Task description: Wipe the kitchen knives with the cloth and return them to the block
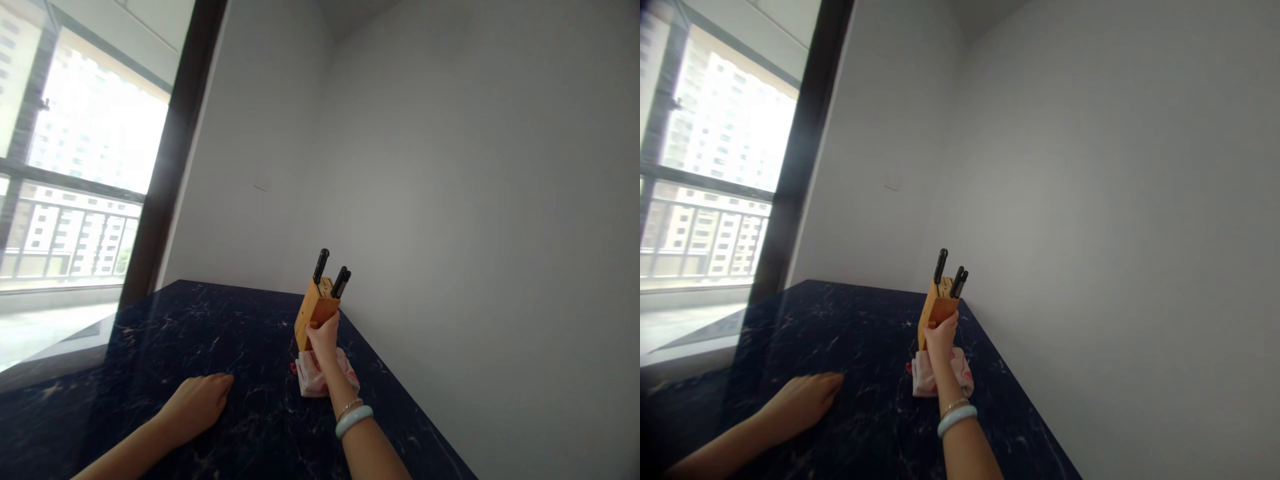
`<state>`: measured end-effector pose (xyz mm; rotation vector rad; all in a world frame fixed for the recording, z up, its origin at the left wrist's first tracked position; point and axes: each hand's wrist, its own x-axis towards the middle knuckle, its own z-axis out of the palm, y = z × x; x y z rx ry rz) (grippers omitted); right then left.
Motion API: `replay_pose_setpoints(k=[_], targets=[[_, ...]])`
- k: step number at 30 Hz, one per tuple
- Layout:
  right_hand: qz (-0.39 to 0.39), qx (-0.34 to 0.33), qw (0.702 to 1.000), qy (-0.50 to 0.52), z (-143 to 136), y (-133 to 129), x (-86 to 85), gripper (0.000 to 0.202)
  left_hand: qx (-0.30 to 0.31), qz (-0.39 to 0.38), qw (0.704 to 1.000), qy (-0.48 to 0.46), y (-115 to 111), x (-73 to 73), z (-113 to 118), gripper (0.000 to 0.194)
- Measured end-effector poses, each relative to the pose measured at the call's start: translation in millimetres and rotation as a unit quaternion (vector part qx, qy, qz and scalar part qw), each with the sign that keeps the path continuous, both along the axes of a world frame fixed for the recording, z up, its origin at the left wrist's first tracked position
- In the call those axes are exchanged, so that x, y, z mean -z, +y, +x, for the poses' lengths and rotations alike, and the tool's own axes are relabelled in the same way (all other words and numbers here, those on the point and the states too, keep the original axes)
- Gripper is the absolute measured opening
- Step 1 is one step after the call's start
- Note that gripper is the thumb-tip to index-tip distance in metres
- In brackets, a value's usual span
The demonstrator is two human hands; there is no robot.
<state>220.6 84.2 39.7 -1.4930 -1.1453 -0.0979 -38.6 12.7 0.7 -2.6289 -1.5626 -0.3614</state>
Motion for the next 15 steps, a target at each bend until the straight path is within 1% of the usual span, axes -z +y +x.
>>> replay_pose_setpoints(k=[4, 8, 10, 12, 13, 14, 15], targets=[[-0.013, -0.002, 1.000, -0.005, 1.7, -4.3, 0.1, 0.090, 0.001, 0.001, 1.000, -0.003, 1.1, 1.2, 0.1, 0.029], [-0.029, 0.038, 0.999, 0.000, -3.9, -17.7, -7.3, 0.097, 0.000, 0.002, 1.000, -0.003, 0.5, 2.2, -0.1, 0.029], [-0.027, 0.059, 0.998, -0.001, -11.3, -28.3, -15.9, 0.091, 0.004, 0.008, 1.000, -0.003, -0.2, 2.3, 0.1, 0.029], [-0.012, 0.067, 0.997, -0.020, -22.6, -40.8, -25.9, 0.081, 0.007, 0.009, 1.000, 0.003, -1.2, 1.8, 0.8, 0.029], [0.002, 0.063, 0.997, -0.040, -29.7, -47.5, -30.2, 0.076, 0.006, 0.009, 1.000, 0.007, -1.9, 1.2, 1.3, 0.029], [0.027, 0.043, 0.996, -0.077, -37.6, -54.4, -33.5, 0.073, 0.002, 0.007, 1.000, 0.013, -2.7, 0.5, 1.9, 0.028], [0.049, -0.001, 0.992, -0.119, -46.0, -61.3, -35.3, 0.070, -0.003, 0.006, 1.000, 0.018, -3.7, -0.3, 2.5, 0.028]])
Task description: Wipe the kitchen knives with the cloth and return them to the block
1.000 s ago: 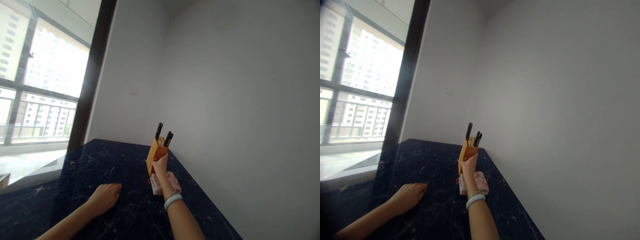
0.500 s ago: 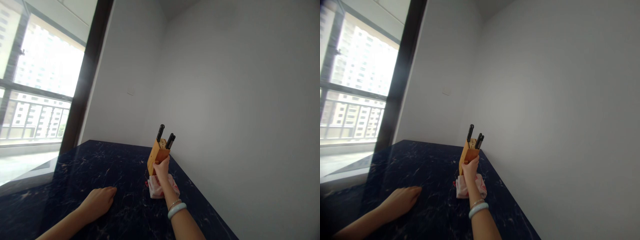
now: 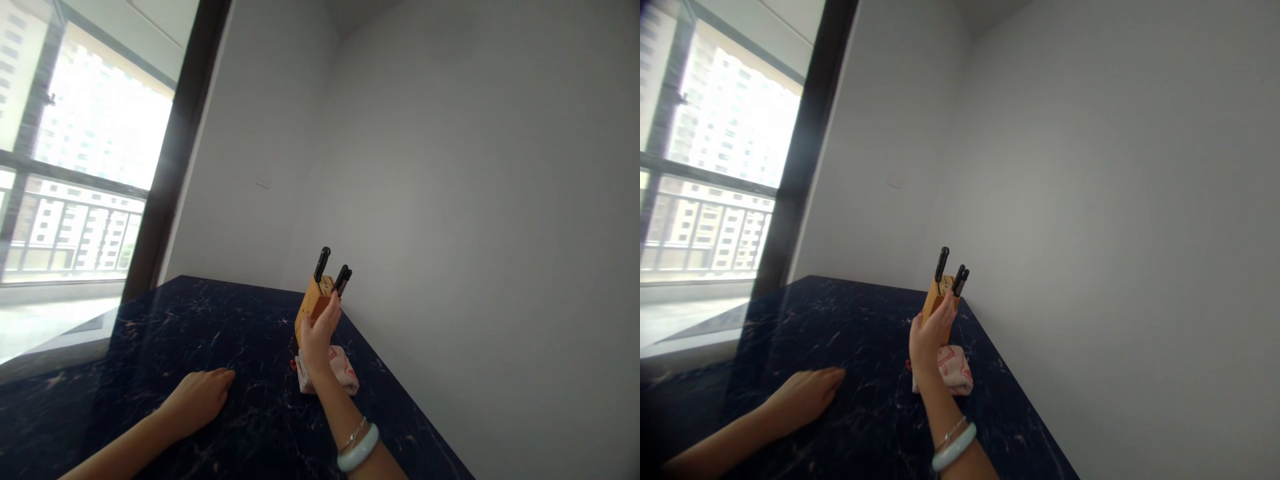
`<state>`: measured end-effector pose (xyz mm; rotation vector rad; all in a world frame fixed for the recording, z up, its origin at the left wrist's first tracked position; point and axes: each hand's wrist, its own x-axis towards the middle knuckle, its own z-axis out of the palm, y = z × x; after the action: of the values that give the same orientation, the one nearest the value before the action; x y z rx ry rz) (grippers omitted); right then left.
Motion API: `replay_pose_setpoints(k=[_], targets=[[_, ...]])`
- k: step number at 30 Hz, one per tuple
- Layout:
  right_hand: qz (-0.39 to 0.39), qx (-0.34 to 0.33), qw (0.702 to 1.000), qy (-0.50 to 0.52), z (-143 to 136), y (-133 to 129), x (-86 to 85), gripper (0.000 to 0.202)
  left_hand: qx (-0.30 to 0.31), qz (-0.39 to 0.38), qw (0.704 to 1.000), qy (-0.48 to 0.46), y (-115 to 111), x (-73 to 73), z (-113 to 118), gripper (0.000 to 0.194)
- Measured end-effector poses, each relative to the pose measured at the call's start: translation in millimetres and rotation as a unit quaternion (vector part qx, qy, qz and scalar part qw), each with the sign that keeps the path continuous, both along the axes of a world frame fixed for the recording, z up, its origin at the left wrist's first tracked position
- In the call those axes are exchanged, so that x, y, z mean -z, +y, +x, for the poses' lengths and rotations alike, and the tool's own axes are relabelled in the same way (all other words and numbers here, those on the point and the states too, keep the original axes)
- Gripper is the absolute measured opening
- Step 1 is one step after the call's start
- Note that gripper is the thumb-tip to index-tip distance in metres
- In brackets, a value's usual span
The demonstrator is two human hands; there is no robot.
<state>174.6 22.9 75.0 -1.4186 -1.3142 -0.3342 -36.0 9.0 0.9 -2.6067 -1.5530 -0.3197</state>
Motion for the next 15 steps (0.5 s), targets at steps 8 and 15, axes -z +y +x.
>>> replay_pose_setpoints(k=[8, 15], targets=[[-0.205, -0.415, 0.858, -0.223, -49.0, -42.9, 34.4, 0.067, -0.007, 0.016, 1.000, 0.006, -7.1, -4.0, 1.6, 0.030], [-0.293, -0.456, 0.812, -0.217, -53.7, -49.1, 63.5, 0.084, 0.012, -0.002, 1.000, -0.002, -3.1, -3.3, -2.0, 0.033]])
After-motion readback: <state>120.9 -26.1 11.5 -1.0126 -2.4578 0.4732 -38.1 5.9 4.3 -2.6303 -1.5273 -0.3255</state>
